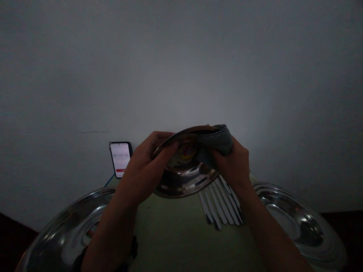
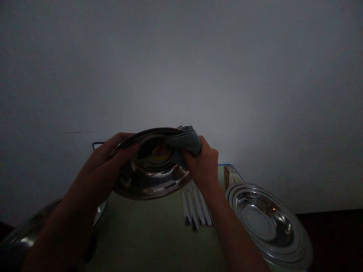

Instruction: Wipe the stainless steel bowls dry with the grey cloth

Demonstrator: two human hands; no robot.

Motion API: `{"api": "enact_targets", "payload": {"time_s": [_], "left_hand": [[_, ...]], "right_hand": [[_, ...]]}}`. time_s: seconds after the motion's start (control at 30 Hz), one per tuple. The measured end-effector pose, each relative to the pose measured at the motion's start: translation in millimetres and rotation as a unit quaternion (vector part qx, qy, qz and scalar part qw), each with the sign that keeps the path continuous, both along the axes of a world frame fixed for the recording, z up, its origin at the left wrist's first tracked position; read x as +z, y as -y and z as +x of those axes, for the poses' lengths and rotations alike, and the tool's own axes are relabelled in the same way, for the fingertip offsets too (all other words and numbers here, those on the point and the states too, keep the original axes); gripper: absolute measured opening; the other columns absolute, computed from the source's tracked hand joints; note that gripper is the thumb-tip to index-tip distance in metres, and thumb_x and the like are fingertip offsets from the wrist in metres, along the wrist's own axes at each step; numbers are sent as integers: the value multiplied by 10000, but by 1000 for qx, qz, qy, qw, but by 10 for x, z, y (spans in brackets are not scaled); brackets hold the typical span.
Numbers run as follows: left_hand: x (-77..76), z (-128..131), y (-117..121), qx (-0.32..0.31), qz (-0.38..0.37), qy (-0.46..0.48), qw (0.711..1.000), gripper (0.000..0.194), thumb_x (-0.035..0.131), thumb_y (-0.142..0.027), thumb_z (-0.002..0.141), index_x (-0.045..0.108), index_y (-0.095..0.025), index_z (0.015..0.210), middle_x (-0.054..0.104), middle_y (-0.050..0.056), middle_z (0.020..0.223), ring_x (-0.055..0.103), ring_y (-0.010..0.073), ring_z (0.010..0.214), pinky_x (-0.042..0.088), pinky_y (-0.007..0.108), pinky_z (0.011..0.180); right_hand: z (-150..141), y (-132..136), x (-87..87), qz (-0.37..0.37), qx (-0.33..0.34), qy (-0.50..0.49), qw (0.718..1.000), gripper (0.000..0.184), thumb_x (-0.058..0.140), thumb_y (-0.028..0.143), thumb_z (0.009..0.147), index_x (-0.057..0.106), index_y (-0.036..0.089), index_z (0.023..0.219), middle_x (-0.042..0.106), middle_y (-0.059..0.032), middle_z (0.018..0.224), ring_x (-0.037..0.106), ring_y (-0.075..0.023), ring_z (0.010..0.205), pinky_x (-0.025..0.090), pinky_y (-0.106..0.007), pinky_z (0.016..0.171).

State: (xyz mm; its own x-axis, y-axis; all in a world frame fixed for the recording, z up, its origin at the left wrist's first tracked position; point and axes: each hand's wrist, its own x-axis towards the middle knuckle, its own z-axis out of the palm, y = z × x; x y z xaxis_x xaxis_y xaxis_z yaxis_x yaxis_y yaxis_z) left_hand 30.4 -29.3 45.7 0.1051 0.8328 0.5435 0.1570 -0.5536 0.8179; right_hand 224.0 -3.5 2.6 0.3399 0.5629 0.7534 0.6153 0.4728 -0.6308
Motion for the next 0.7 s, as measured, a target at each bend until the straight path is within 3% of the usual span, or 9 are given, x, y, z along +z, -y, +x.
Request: {"api": "enact_targets", "payload": {"time_s": [0.17,0.23,0.33,0.4,0.47,0.53,0.7], "left_hand": [[-12,17,-21,-31,-5,127,991,231,682,-336,772,656,-248,983,722,3,924,668,209,876,525,304,762],[-29,58,-40,-14,9,175,984,246,667,-336,778,641,-244,1005,717,3,961,662,212,917,527,311,783],[-74,156,-82,11,34,254,966,254,611,-355,808,597,-260,1043,685,4,1068,630,220,1030,518,333,856],[-99,199,-109,13,40,273,961,258,585,-335,820,566,-272,1068,655,3,1139,593,216,1108,489,342,926],[-103,183,-127,-5,22,249,968,287,598,-291,805,551,-264,1087,647,11,1160,577,216,1133,466,347,960],[-83,110,-132,-18,-2,205,979,316,635,-258,766,565,-242,1074,665,24,1125,592,225,1106,475,350,939],[-14,-130,-90,-15,-66,63,996,280,676,-307,734,623,-213,992,716,40,951,656,245,928,521,350,776]], "right_hand": [[-144,-6,-32,-15,65,-151,986,280,677,397,704,684,136,804,684,-30,729,572,-175,697,451,-303,639],[-250,-22,-91,-54,130,-236,961,353,650,451,723,695,125,853,706,-52,792,608,-196,756,474,-324,682],[-409,-81,-238,-94,247,-343,901,386,635,472,737,685,151,945,722,-64,887,647,-201,795,504,-335,708],[-458,-137,-333,-111,282,-370,878,387,669,442,709,674,167,981,727,-69,916,661,-203,805,517,-344,730],[-429,-187,-386,-123,270,-361,884,396,703,404,676,668,162,988,728,-75,918,663,-211,816,519,-361,753],[-337,-216,-381,-118,229,-323,911,381,709,378,665,668,150,968,724,-75,904,655,-221,831,513,-376,767],[-111,-136,-190,-82,141,-134,977,234,662,330,696,681,143,835,704,-44,789,613,-203,747,491,-346,694]]}}
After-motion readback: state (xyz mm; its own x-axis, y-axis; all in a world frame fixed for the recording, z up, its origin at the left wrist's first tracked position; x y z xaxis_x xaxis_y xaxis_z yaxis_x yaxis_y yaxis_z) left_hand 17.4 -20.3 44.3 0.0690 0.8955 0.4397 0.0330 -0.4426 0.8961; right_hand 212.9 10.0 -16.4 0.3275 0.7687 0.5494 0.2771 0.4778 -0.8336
